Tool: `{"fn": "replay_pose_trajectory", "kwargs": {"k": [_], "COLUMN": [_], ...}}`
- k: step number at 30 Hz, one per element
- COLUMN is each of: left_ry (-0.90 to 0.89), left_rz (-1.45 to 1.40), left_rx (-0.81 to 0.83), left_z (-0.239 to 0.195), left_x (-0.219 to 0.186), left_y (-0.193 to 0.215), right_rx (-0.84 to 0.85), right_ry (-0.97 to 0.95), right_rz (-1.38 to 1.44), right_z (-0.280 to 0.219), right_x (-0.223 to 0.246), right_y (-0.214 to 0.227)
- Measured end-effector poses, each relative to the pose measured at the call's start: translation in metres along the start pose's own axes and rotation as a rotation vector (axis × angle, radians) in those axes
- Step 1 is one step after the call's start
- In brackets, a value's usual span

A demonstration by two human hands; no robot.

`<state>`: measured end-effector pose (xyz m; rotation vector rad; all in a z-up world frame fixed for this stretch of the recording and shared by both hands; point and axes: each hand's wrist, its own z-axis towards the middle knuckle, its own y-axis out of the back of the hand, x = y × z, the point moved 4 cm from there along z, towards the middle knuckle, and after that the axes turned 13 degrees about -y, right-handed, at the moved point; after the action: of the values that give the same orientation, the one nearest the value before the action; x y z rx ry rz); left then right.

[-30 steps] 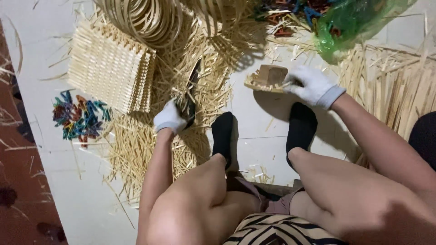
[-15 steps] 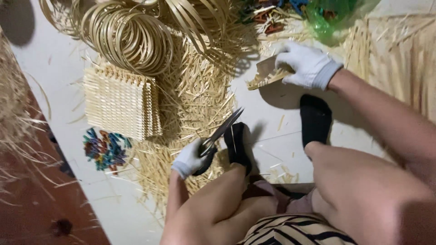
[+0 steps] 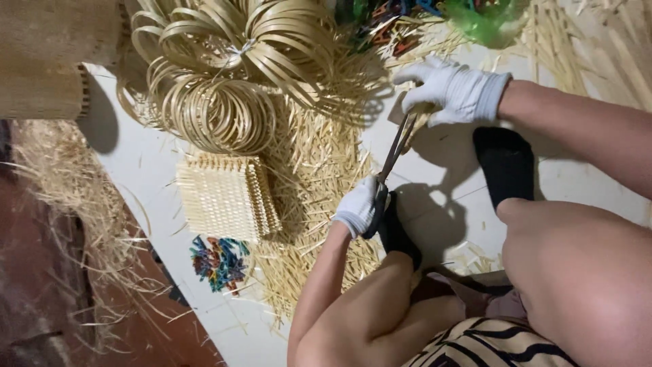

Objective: Weaving bamboo strips around a wooden mold to create a basket base.

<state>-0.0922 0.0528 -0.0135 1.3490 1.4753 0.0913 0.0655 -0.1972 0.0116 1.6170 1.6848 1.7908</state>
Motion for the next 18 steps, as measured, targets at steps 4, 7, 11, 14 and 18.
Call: {"fn": "replay_pose_trajectory", "kwargs": {"k": [4,7,11,14,18], "left_ry": [-0.043,-0.116,-0.070,0.000,0.022], "left_rz": [-0.023,-0.026,-0.021,-0.014,-0.004], "left_rx": [-0.006,-0.014,0.000,0.002,0.023], "left_z": [0.018,0.029,0.031,0.025,0.011], "left_x": [0.001,0.004,-0.009,-0.016,-0.017], "left_y": [-0.014,-0.027,-0.026,-0.017,-0.011], "right_rx": [0.015,-0.075,-0.095,-0.224,-0.294], "right_ry": [0.039,0.125,0.156,0.075,-0.227], "right_rz": [0.064,0.048,0.072,0.059,0.103], "right_z": [-0.002,-0.005,-0.015,-0.018,-0.004], "right_x": [-0.003,-0.007,-0.008,-0.008,-0.059], "right_y": [-0.010,-0.009,-0.007,0.000,-0.022]}}
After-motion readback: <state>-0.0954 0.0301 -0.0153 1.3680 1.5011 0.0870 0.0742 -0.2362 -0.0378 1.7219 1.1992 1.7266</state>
